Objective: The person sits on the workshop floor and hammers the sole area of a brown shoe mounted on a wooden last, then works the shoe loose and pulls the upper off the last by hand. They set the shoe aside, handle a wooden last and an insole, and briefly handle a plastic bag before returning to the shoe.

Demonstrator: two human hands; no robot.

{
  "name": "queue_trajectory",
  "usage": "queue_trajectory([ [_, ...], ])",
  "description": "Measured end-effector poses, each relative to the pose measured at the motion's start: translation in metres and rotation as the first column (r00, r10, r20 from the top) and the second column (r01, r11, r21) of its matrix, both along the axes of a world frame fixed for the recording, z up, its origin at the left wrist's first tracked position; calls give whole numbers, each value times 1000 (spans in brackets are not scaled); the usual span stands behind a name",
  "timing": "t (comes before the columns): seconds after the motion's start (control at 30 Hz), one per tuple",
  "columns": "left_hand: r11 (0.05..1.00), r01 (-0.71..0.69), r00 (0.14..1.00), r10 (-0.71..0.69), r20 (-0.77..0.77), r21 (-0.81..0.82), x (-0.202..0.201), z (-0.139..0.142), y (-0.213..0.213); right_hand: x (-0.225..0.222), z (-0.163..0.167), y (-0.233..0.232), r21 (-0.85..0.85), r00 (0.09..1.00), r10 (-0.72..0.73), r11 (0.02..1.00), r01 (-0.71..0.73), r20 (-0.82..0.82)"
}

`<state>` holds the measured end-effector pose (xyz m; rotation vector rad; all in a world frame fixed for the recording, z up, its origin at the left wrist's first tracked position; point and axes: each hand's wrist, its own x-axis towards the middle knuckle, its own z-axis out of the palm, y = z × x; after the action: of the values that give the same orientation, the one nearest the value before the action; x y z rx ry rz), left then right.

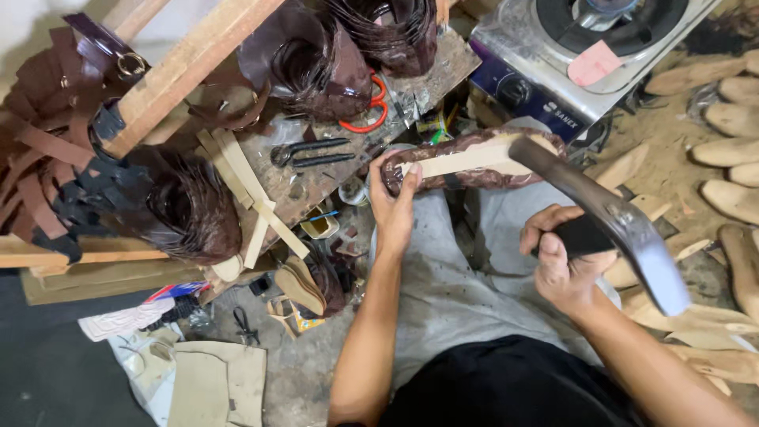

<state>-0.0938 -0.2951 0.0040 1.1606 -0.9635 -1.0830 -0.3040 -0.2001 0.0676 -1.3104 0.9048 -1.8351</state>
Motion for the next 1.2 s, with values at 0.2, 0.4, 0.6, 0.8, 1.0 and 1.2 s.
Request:
queue_trajectory([
  [0.2,1000,15,999,-15,-46,7,1,-5,-6,-19,25,-9,493,593,149,729,474,-791],
  [0.4,999,29,983,-33,-180,-23,-3,-12,-8,-45,5,0,483,732,68,792,374,-678],
  [0.6,997,68,973,-72,-221,-25,-7,-7,-10,-58,19,3,511,977,-196,833,213,-88],
  [0.8,995,93,964,-81,-255,34,-14,1,-10,-66,30,2,490,839,-60,789,371,-540],
  [1.0,993,111,975,-101,-196,41,-7,0,-13,-71,13,11,535,857,51,800,272,-512],
  [1.2,991,94,988,-81,-133,93,-12,3,-16,-77,-2,10,732,926,121,652,198,-357],
])
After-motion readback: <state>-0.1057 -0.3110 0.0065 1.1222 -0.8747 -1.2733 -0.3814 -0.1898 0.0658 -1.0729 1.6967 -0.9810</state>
